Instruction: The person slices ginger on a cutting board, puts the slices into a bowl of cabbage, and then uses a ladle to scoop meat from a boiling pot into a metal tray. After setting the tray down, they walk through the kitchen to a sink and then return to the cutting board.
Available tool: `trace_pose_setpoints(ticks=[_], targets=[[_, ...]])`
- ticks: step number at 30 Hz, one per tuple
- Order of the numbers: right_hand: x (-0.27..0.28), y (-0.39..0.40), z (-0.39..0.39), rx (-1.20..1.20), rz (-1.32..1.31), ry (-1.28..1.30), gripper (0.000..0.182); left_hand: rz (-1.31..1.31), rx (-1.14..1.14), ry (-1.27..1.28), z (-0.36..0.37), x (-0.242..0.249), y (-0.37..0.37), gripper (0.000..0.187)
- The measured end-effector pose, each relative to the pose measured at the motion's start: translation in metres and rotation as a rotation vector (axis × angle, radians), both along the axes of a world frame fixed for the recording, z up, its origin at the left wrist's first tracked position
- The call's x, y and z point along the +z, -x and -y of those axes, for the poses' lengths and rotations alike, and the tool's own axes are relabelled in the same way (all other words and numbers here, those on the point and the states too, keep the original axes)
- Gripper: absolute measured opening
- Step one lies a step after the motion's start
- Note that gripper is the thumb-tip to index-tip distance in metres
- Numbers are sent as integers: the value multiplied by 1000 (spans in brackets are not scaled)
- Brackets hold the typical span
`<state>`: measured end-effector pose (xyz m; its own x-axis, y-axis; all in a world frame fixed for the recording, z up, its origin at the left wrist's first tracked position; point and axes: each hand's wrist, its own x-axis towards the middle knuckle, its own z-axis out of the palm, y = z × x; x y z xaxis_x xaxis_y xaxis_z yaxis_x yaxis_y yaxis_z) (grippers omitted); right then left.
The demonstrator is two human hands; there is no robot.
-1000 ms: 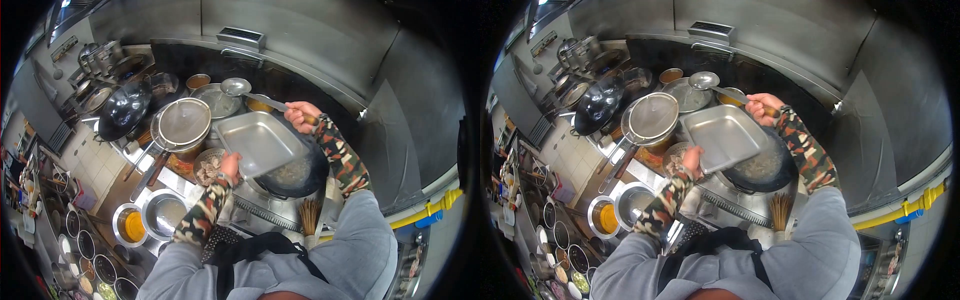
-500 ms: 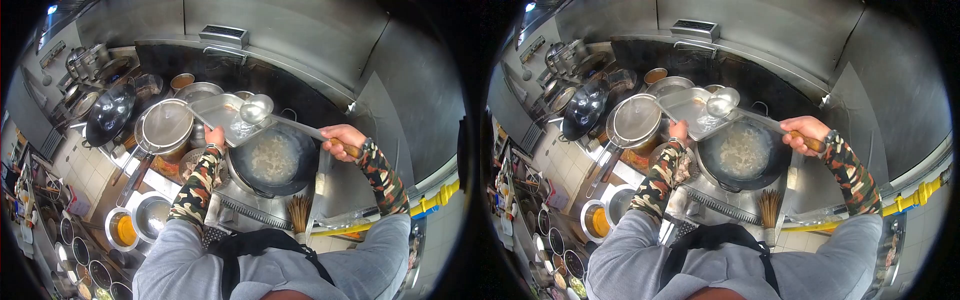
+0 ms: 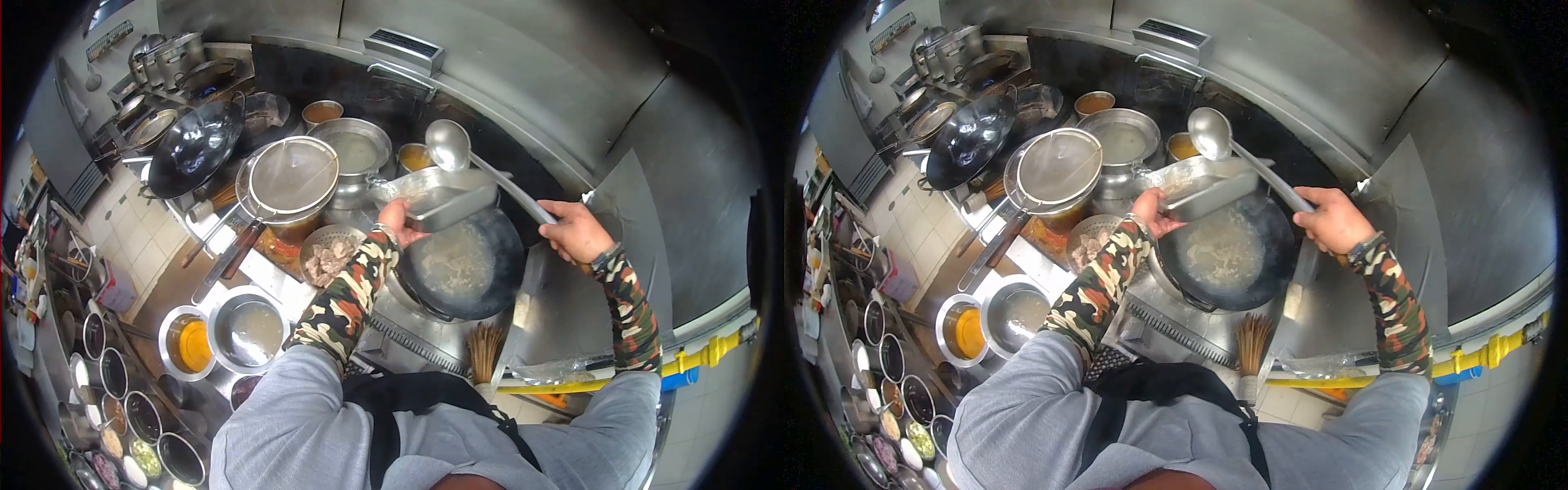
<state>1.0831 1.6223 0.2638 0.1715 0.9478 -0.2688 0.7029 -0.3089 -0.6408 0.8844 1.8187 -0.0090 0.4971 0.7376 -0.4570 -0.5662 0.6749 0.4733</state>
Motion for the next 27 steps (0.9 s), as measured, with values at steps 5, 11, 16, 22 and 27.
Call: trace_pose_setpoints(ticks=[5,11,16,22,27], targets=[[10,22,-11,55,59,-123,51,284,-102,152,-26,-5,7,50],[23,75,-53,251,404,-330,52,579,-144,218,-55,-31,5,43],[34,117,-59,385,607,-462,51,900,-285,86,-53,-30,0,42],[43,122,-71,141,234,-152,47,566,-377,-34,-62,-47,26,41],[10,68,-150,101,-121,-46,49,59,-363,-149,-2,-31,75,45]])
